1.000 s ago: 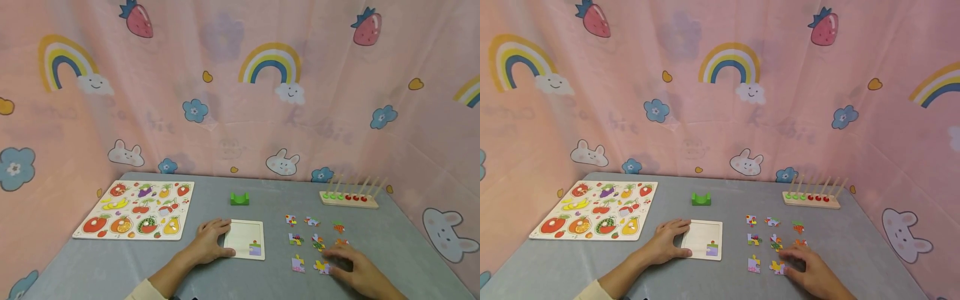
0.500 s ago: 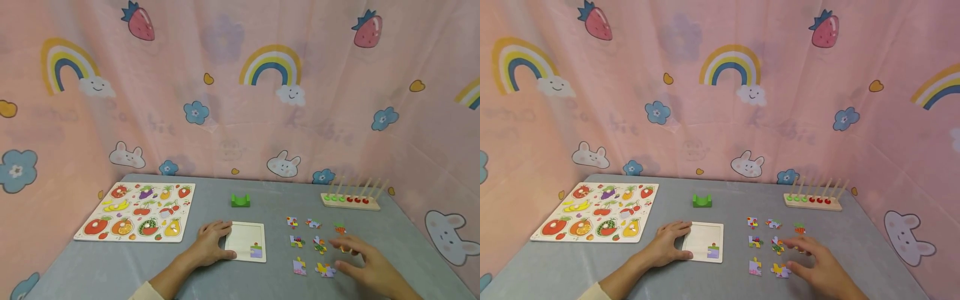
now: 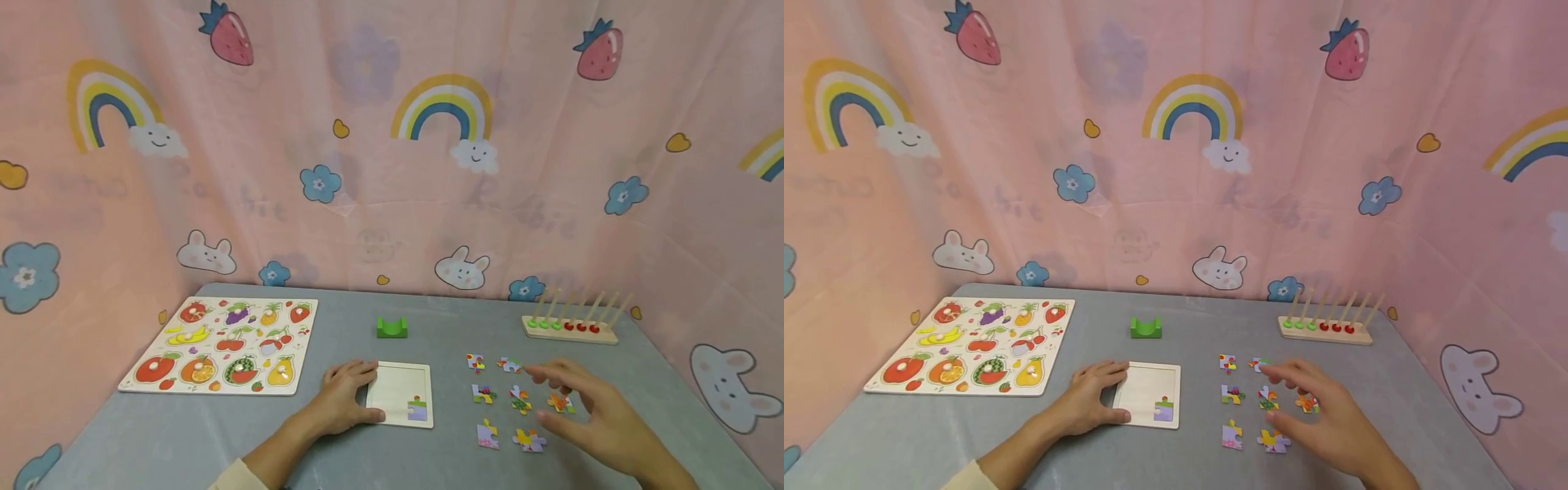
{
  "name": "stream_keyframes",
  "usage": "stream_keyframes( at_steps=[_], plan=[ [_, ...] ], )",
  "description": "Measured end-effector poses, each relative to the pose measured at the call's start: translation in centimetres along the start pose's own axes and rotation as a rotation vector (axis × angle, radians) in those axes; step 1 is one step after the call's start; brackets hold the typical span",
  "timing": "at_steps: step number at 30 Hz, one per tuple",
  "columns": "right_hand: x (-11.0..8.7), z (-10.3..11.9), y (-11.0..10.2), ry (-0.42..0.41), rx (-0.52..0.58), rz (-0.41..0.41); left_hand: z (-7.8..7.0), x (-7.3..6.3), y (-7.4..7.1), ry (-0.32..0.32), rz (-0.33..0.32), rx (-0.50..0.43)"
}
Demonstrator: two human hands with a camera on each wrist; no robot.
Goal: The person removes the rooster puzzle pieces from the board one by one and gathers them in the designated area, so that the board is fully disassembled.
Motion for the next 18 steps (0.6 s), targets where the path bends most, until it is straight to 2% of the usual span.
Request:
stream_keyframes(
  at_steps=[5, 12, 18],
  plan=[
    [1.1, 1.0, 0.0, -0.012, 0.03, -0.005, -0.1, 0.0, -0.1, 0.001, -0.006, -0.005],
    [2.9, 1.9, 1.0, -0.046, 0.014, -0.038, -0.1, -0.1, -0.1, 0.002, -0.005, -0.005],
    [4.4, 2.6, 2.3, -0.063, 0.091, -0.033, -0.1, 0.0, 0.0, 0.012, -0.005, -0.008]
  ],
)
Point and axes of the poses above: each hand's wrist, its own x-axis towards the middle knuckle, its own y-axis out of the palm, z = x × y, the point moved 5 cm from there along x, towards the middle knuckle, and after that the axes turned 13 degrees about -y, right-handed, at the moved point
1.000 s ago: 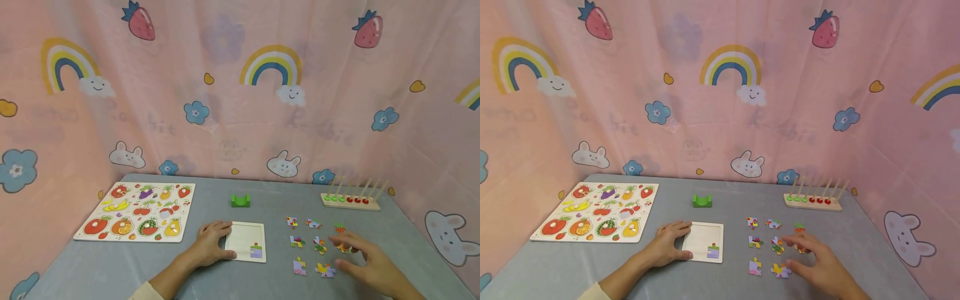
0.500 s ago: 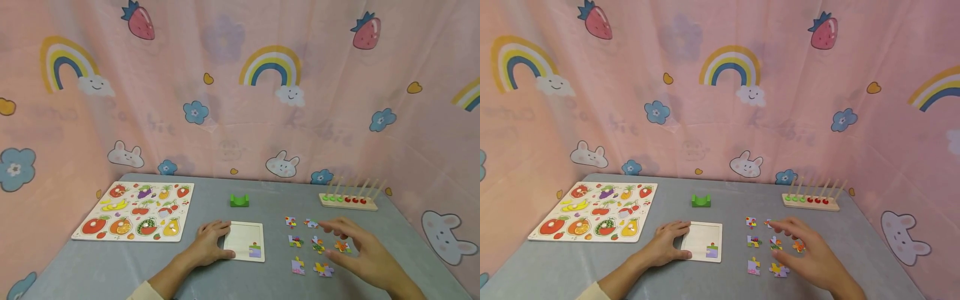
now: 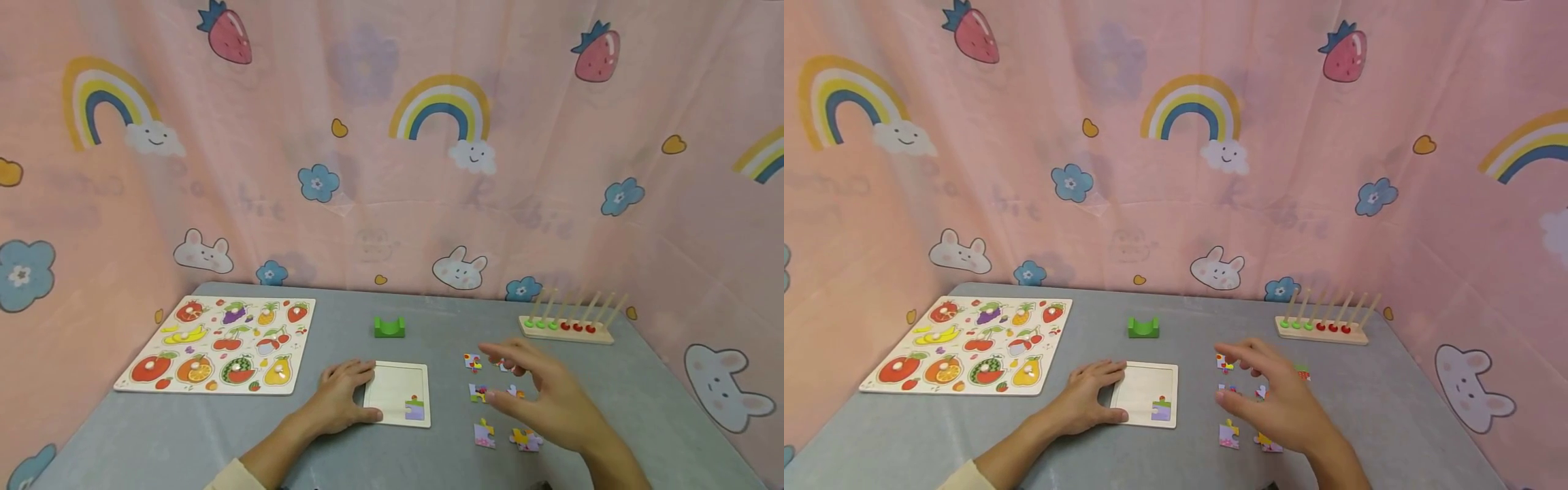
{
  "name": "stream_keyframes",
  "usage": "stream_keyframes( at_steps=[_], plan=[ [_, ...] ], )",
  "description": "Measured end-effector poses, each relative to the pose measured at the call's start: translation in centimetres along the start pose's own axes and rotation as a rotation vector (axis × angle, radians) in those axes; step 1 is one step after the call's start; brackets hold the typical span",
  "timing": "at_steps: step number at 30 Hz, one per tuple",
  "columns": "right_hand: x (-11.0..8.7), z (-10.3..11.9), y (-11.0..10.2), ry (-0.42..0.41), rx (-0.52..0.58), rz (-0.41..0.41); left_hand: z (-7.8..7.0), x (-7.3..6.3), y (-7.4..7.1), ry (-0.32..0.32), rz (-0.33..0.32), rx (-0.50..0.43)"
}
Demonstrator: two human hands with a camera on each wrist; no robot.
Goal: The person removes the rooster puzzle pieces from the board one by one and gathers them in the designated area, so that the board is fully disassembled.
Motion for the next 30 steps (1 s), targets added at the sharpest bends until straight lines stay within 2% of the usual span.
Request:
stream_keyframes(
  at_steps=[5, 11, 22, 27, 30],
  plan=[
    [1.0, 0.1, 1.2, -0.007, 0.022, -0.005, 0.0, 0.0, 0.0, 0.004, -0.004, 0.004],
    [1.7, -0.5, 3.4, 0.028, 0.085, -0.019, 0.0, -0.1, -0.1, 0.01, -0.008, 0.0],
    [1.9, -2.4, 7.3, 0.087, 0.154, -0.027, -0.1, 0.0, 0.0, 0.012, -0.011, 0.004],
    [1.6, -3.4, 8.8, 0.139, 0.16, -0.029, 0.0, 0.0, 0.0, 0.005, -0.01, 0.008],
    [1.2, -4.1, 9.8, 0.205, 0.172, -0.017, 0.0, 0.0, 0.0, 0.002, -0.005, 0.005]
  ],
)
Point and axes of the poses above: each hand's wrist, its own x-axis towards the middle knuckle, its own y-axis out of the palm, z = x × y, the point moved 5 cm from there along x, towards the middle knuckle, and after that the axes turned 13 degrees about -y, right-handed, at the moved point
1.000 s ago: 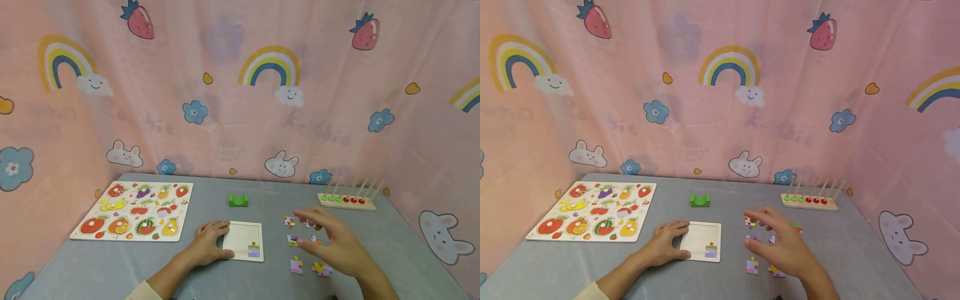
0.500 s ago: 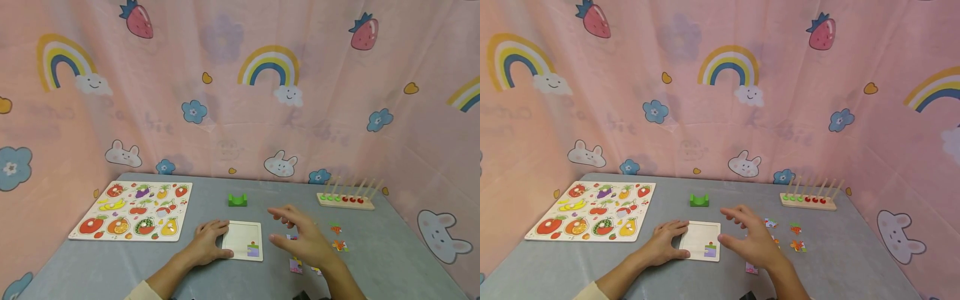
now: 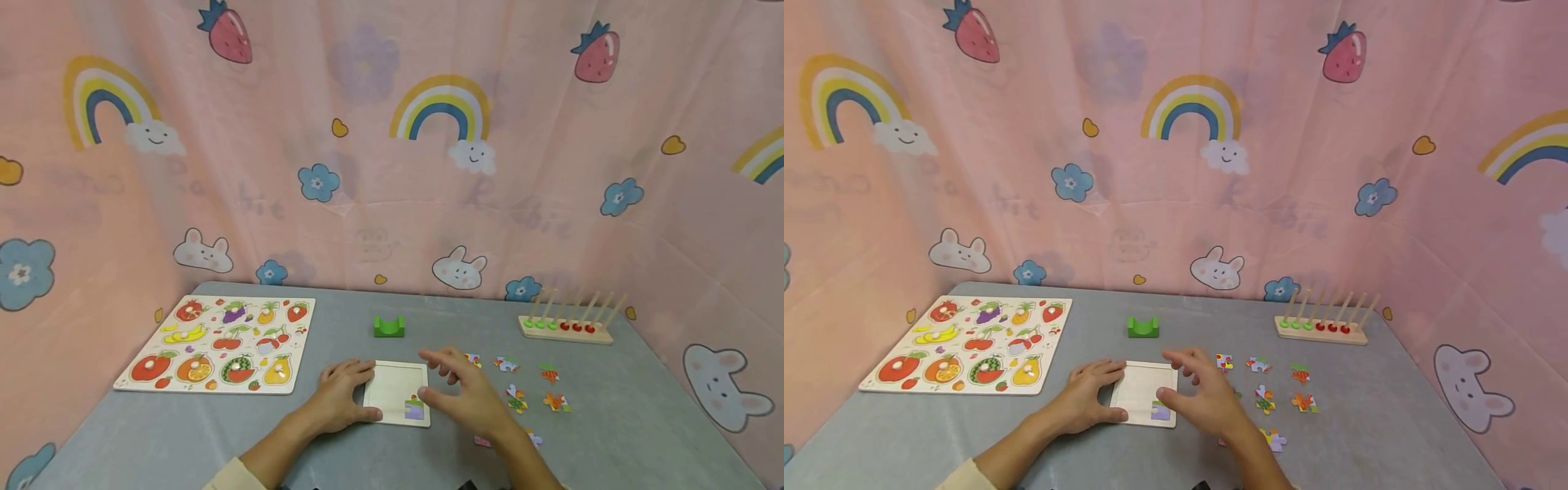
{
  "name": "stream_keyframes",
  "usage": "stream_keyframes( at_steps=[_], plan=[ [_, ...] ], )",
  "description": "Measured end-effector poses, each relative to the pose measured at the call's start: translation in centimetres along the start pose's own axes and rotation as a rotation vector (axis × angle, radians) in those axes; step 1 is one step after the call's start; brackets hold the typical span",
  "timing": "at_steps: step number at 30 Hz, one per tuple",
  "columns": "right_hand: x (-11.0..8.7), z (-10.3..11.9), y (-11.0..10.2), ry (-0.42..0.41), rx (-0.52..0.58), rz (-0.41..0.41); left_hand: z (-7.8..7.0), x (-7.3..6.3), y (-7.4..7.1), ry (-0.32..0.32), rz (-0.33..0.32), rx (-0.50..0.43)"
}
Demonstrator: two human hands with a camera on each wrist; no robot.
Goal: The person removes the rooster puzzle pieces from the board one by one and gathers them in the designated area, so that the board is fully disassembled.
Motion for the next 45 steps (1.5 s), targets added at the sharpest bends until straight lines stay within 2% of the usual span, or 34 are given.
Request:
stream_keyframes(
  at_steps=[5, 14, 18, 25, 28, 32, 39, 45],
  plan=[
    [-0.4, -1.5, 1.3, 0.087, 0.025, 0.036, 0.0, 0.0, 0.0, 0.005, -0.006, 0.003],
    [-1.2, -3.3, 3.0, 0.075, 0.067, 0.08, 0.0, 0.0, 0.0, -0.001, -0.001, -0.003],
    [-1.3, -3.6, 3.5, 0.079, 0.035, 0.08, 0.0, -0.1, -0.1, -0.007, 0.004, 0.0],
    [-1.4, -4.3, 3.9, 0.175, -0.03, 0.131, -0.1, -0.1, -0.1, -0.005, 0.009, 0.003],
    [-1.5, -4.5, 4.0, 0.188, -0.048, 0.156, -0.1, -0.1, -0.2, -0.005, 0.008, 0.003],
    [-1.6, -4.5, 4.1, 0.164, -0.081, 0.185, -0.1, -0.1, -0.1, -0.004, 0.004, 0.007],
    [-1.7, -4.0, 4.4, 0.067, -0.208, 0.245, -0.1, 0.0, -0.1, 0.017, -0.009, 0.01],
    [-1.8, -4.0, 4.3, 0.073, -0.22, 0.241, -0.1, 0.0, -0.1, 0.008, -0.005, 0.009]
  ],
)
Point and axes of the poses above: each hand's wrist, its own x-axis towards the middle knuckle, its own y-axis out of the palm, z = x × y, the point moved 5 cm from there along x, towards the middle knuckle, and after that the axes turned 13 degrees about -y, right-handed, at the moved point
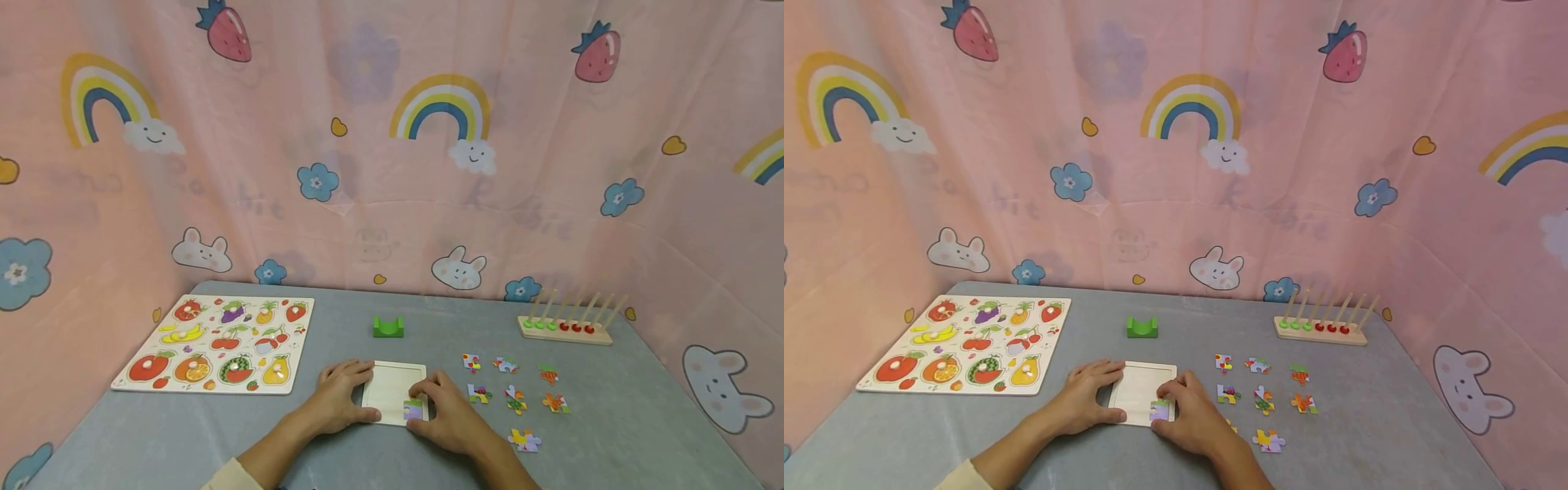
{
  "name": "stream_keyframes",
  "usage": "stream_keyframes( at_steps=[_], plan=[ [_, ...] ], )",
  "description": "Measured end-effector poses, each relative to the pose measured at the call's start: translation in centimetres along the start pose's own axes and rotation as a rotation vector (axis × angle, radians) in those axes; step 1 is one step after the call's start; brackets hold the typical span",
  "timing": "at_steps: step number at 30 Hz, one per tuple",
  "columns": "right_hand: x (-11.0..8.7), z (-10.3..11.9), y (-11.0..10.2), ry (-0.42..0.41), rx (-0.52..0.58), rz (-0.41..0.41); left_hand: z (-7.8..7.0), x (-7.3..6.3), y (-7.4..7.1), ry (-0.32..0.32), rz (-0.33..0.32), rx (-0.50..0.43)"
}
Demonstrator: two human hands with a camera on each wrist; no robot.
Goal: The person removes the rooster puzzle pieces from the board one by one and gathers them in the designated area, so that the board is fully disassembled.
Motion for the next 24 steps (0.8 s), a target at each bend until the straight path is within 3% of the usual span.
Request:
stream_keyframes(
  at_steps=[9, 17, 24],
  plan=[
    [-0.4, 0.23, -0.22, -0.177, 0.06, -0.123, -0.06, -0.06, -0.01, -0.005, 0.007, -0.012],
    [-0.3, -0.03, -0.09, -0.115, 0.076, -0.036, 0.01, -0.04, 0.02, 0.002, 0.005, -0.009],
    [-0.28, 0.02, -0.2, -0.131, 0.066, -0.035, 0.0, -0.05, 0.01, 0.001, 0.001, -0.003]
  ],
)
Point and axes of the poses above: each hand's wrist, its own x-axis towards the middle knuckle, its own y-axis out of the palm, z = x × y, the point moved 5 cm from there along x, towards the middle knuckle, and after that the axes turned 13 degrees about -y, right-handed, at the moved point
